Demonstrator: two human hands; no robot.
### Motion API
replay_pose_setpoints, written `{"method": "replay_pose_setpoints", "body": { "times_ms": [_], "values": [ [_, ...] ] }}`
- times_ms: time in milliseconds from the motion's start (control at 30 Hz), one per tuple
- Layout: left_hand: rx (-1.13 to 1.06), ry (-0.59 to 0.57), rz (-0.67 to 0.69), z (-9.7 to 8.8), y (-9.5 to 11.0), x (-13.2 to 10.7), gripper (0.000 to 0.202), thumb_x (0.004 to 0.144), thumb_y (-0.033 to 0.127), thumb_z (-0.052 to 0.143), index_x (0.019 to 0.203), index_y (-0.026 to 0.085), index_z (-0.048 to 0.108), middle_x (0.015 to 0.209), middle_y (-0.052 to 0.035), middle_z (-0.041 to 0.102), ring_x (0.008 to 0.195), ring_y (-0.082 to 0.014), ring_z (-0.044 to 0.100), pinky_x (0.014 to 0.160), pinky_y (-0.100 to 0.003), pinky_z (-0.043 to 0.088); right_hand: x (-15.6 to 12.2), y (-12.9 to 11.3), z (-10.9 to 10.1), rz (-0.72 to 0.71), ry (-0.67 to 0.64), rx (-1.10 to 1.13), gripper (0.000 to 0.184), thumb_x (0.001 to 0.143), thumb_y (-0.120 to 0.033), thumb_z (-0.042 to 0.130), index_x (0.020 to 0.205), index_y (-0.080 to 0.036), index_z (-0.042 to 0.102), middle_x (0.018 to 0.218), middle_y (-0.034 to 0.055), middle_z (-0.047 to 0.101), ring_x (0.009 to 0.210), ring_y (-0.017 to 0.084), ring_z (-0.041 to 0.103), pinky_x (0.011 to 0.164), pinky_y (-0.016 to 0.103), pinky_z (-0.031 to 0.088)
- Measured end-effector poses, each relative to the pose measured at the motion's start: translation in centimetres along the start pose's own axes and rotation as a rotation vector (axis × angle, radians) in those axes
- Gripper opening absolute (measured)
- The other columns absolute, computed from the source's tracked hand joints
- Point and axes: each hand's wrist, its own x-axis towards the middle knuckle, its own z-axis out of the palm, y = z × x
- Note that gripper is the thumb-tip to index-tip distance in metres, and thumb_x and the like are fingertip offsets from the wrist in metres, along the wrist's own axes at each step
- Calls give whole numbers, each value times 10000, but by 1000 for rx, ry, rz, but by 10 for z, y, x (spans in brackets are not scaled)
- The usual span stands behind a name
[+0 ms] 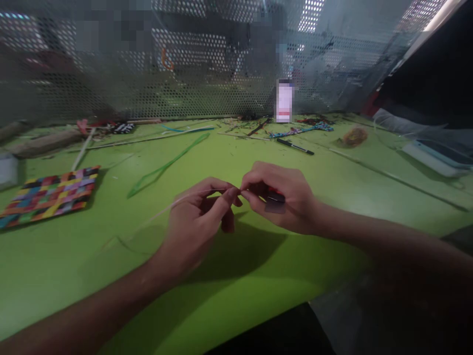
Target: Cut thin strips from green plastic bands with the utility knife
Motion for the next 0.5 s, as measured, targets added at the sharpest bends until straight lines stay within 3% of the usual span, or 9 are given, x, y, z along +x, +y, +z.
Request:
{"method": "replay_pose_setpoints", "body": {
  "times_ms": [333, 500],
  "values": [
    [-47, -22, -9, -1, 2, 4, 25, 825, 154, 663, 816, 176, 653, 557, 36, 624, 462, -98, 575, 469, -205, 474, -3, 4, 0, -2, -41, -23, 48, 922, -156, 553, 874, -152, 558, 795, -4, 553, 699, 68, 458, 665, 194, 351],
    [-57, -77, -16, -2, 7, 6, 56, 798, 118, 642, 796, 173, 645, 545, 34, 616, 470, -106, 574, 483, -214, 484, 3, 1, -6, 85, -119, 140, 49, 951, -194, 551, 933, -161, 520, 811, -16, 511, 689, 61, 439, 642, 191, 351]
  ]
}}
